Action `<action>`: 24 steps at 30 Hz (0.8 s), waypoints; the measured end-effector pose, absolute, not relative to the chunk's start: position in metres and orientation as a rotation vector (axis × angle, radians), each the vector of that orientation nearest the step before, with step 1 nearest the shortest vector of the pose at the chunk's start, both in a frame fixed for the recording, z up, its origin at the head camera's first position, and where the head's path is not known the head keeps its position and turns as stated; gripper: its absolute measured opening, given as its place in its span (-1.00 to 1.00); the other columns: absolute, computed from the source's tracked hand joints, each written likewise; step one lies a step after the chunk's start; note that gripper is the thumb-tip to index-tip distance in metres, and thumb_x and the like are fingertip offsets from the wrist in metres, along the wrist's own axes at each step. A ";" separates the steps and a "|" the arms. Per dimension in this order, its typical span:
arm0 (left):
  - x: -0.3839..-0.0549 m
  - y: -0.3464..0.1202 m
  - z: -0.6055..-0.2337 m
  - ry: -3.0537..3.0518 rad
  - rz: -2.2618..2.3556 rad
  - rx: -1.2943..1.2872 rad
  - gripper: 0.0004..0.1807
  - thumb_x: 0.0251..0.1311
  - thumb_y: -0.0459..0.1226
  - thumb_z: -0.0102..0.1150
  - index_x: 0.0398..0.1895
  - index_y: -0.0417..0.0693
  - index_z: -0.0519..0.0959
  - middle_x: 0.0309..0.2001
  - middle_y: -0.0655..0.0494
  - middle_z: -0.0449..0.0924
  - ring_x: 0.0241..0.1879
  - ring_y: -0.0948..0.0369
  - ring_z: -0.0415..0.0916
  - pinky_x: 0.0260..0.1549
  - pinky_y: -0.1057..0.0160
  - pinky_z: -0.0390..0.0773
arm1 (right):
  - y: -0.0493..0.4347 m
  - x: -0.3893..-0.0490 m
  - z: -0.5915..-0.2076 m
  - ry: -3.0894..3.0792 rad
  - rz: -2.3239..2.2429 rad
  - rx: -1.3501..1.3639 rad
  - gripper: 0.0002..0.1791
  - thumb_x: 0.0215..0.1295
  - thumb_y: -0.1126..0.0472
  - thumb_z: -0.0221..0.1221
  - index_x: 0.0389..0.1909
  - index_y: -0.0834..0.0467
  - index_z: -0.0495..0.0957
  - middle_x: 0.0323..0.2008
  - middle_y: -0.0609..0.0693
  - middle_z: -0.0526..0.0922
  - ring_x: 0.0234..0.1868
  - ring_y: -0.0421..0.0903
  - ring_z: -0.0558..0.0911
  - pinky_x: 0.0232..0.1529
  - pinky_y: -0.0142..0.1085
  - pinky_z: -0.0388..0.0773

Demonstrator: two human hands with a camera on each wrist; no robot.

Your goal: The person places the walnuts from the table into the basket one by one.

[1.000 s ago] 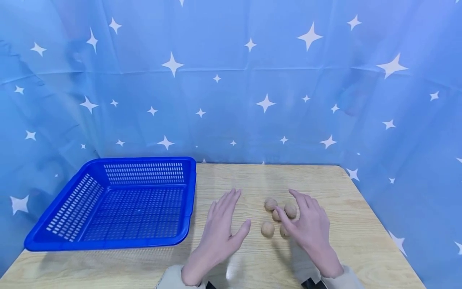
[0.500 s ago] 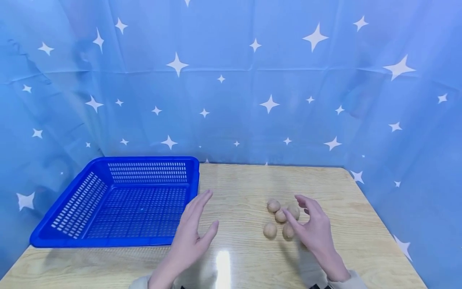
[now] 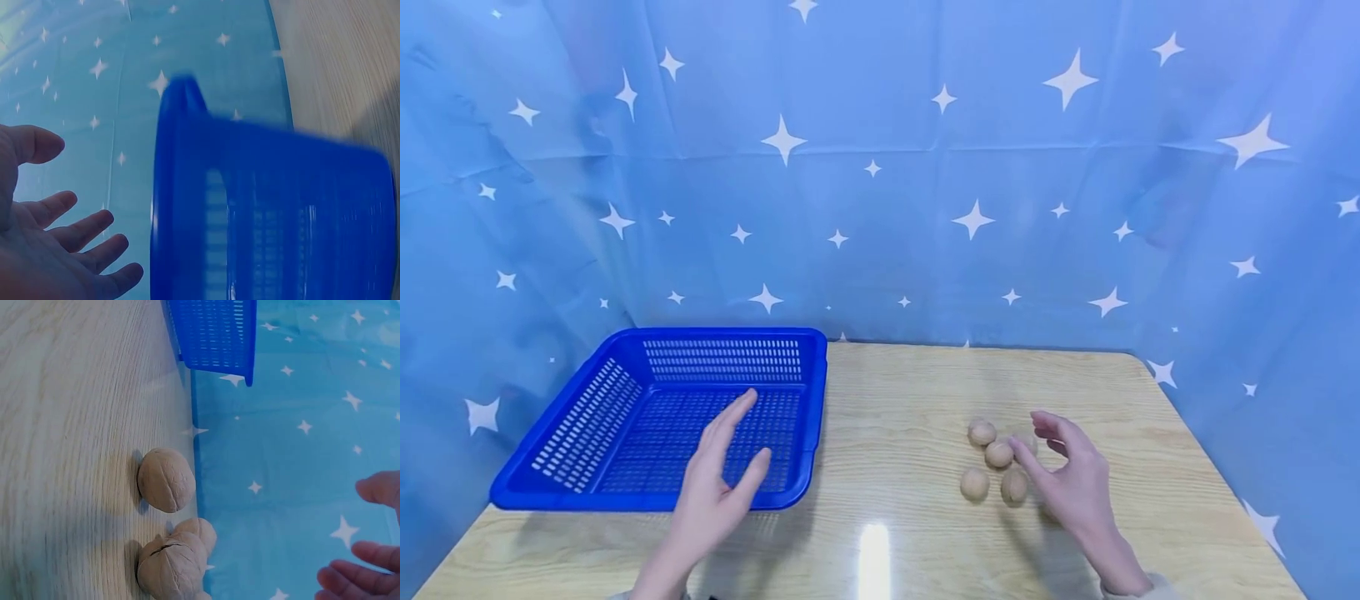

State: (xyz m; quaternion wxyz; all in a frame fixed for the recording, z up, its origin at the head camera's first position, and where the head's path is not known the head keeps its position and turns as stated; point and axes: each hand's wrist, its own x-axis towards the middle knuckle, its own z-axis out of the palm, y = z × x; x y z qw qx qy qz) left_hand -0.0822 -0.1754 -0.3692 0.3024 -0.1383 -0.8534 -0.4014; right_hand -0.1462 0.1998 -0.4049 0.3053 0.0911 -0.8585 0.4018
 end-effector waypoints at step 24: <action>-0.064 -0.322 -0.385 -2.143 -1.107 0.092 -0.46 0.19 -0.58 0.01 0.27 -0.20 0.37 0.09 0.50 0.44 0.05 0.55 0.35 -0.12 0.66 0.33 | 0.206 -0.144 -0.406 -2.231 1.047 0.252 -0.63 -0.09 0.43 0.38 -0.19 0.37 0.56 -0.26 0.14 0.65 -0.24 -0.54 0.45 -0.16 -0.72 0.36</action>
